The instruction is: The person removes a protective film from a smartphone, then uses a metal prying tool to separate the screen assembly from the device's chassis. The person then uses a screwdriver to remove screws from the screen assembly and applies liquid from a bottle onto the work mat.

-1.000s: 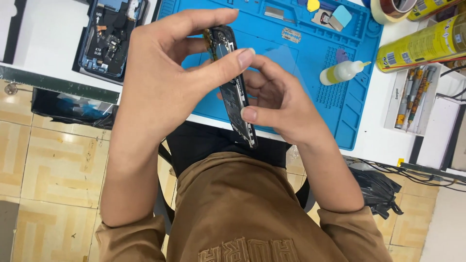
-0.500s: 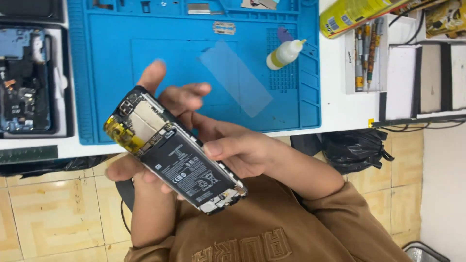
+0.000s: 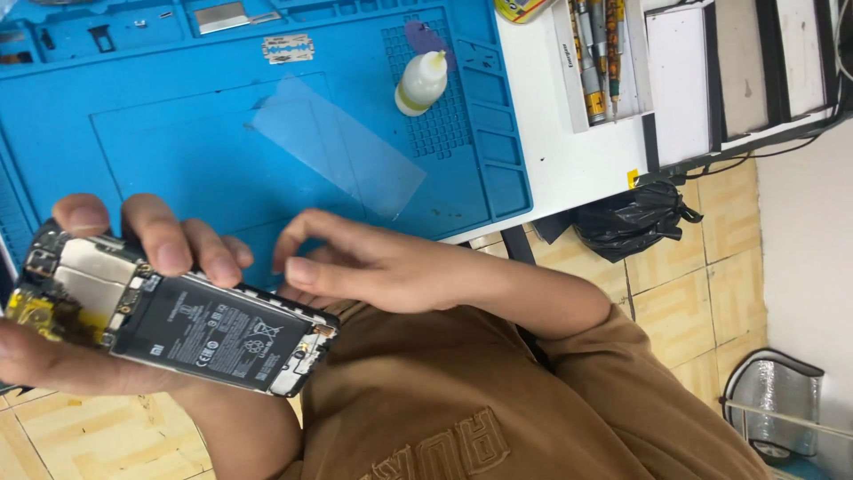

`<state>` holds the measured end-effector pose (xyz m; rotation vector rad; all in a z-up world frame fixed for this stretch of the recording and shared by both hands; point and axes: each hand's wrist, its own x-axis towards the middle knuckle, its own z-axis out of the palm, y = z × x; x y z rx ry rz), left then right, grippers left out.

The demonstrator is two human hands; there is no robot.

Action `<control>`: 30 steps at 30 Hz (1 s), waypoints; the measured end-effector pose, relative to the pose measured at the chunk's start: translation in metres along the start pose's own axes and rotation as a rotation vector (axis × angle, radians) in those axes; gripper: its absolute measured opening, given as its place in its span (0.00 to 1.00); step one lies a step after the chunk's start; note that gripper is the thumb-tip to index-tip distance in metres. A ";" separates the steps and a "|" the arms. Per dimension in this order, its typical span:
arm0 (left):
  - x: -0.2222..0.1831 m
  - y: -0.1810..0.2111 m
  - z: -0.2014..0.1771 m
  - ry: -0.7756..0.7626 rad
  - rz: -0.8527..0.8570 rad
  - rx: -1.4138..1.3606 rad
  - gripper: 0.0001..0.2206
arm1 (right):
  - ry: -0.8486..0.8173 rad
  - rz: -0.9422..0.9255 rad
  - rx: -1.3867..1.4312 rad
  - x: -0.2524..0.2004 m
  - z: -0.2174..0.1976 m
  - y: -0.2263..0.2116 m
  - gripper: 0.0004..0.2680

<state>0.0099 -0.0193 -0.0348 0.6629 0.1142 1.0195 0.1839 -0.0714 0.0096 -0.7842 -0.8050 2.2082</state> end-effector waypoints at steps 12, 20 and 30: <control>-0.014 -0.016 -0.033 0.473 0.023 0.206 0.31 | 1.619 -0.196 -1.484 -0.126 -0.089 -0.028 0.02; -0.011 -0.025 -0.019 0.449 0.065 0.331 0.26 | 1.674 -0.093 -1.334 -0.131 -0.102 -0.029 0.06; -0.008 -0.010 -0.032 0.389 0.149 -0.060 0.29 | 1.460 -0.143 -1.531 -0.136 -0.129 0.000 0.06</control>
